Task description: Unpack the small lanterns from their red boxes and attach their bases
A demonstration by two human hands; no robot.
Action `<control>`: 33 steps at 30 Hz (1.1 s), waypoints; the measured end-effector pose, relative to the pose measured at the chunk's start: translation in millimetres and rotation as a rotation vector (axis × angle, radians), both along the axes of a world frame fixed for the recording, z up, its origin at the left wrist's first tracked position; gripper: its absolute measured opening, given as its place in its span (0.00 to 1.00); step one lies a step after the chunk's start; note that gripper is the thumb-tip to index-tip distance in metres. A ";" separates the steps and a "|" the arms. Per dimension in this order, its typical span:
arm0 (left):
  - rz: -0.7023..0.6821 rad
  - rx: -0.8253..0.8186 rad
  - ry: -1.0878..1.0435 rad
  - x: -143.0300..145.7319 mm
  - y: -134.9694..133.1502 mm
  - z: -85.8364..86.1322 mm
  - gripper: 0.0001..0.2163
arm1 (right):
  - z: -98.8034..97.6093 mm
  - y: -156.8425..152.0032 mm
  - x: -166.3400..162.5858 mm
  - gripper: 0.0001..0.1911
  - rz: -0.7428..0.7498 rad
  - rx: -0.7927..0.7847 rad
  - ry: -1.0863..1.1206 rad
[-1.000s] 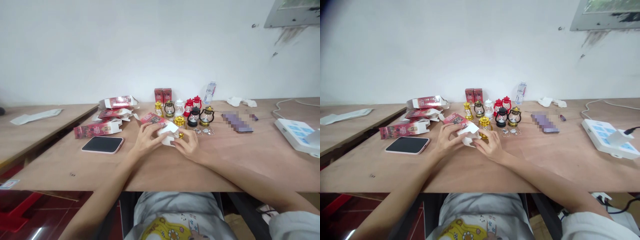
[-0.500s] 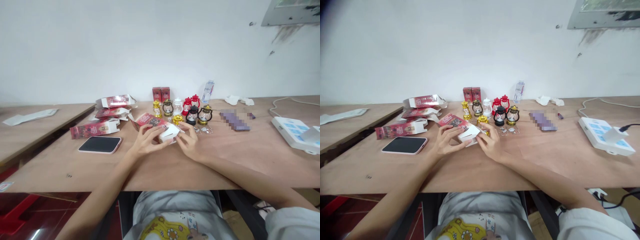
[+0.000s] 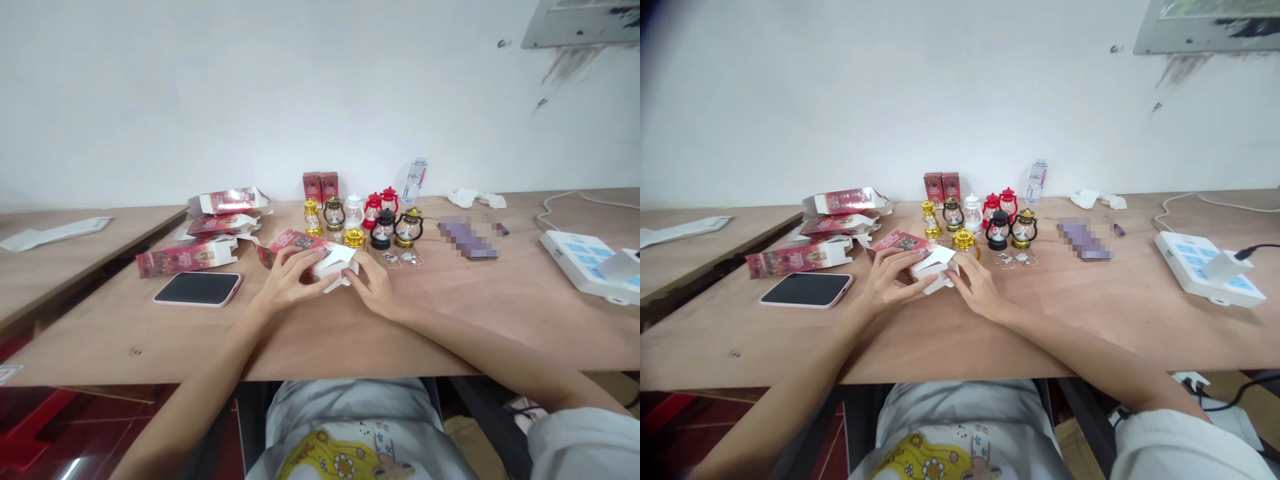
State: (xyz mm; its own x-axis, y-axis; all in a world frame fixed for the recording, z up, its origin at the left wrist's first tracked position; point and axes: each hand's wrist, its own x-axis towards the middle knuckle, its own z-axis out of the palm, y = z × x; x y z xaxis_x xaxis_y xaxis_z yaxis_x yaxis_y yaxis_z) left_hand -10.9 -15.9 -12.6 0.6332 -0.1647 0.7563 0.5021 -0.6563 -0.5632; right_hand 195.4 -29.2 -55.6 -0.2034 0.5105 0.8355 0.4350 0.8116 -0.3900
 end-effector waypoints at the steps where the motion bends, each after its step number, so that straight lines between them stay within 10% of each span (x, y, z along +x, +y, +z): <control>1: -0.003 -0.010 -0.008 0.8 0.2 -0.7 0.13 | -0.2 -0.2 -0.3 0.10 0.010 -0.020 0.013; 33: 0.039 -0.341 -0.113 11.7 -10.3 -6.6 0.28 | -6.5 -5.7 -7.3 0.15 0.235 -0.349 0.260</control>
